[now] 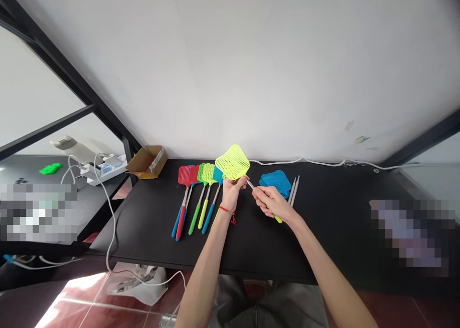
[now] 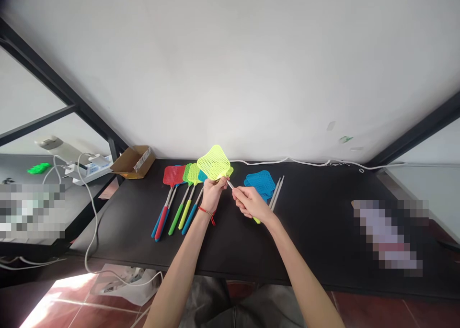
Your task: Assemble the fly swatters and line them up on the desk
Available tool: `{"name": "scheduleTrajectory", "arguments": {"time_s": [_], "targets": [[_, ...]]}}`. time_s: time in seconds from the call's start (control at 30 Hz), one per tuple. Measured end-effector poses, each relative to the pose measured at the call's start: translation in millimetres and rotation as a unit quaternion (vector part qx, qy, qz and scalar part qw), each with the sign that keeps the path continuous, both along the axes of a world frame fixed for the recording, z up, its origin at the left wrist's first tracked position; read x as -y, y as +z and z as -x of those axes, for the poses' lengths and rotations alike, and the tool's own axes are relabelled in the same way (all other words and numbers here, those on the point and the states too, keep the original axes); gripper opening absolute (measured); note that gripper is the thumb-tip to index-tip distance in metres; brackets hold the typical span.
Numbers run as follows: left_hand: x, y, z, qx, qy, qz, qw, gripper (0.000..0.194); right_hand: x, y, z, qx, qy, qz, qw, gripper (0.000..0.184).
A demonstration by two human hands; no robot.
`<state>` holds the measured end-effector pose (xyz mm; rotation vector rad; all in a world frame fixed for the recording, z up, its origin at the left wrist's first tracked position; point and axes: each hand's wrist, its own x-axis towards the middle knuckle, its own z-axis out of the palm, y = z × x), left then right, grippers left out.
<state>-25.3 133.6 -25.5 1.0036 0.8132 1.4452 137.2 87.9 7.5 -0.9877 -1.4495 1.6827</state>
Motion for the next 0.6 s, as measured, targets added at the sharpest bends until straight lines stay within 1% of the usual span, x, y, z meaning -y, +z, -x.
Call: {"name": "scheduleTrajectory", "arguments": {"time_s": [0.17, 0.33, 0.5, 0.6], "targets": [[-1.7, 2.3, 0.8, 0.056, -0.006, 0.018, 0.998, 0.028, 1.7, 0.0, -2.9, -0.014, 0.020, 0.018, 1.000, 0.040], [-5.1, 10.0, 15.5, 0.120, 0.036, 0.030, 0.992, 0.029, 6.8, 2.3, -8.8, 0.003, 0.061, 0.053, 0.997, 0.041], [-6.8, 10.7, 23.5, 0.130, 0.046, 0.026, 0.990, 0.029, 6.3, 9.3, -17.4, 0.022, 0.097, 0.072, 0.992, 0.043], [-7.8, 10.9, 26.0, 0.136, 0.067, 0.027, 0.988, 0.029, 6.3, 12.6, -23.9, 0.036, 0.119, 0.076, 0.989, 0.044]]}}
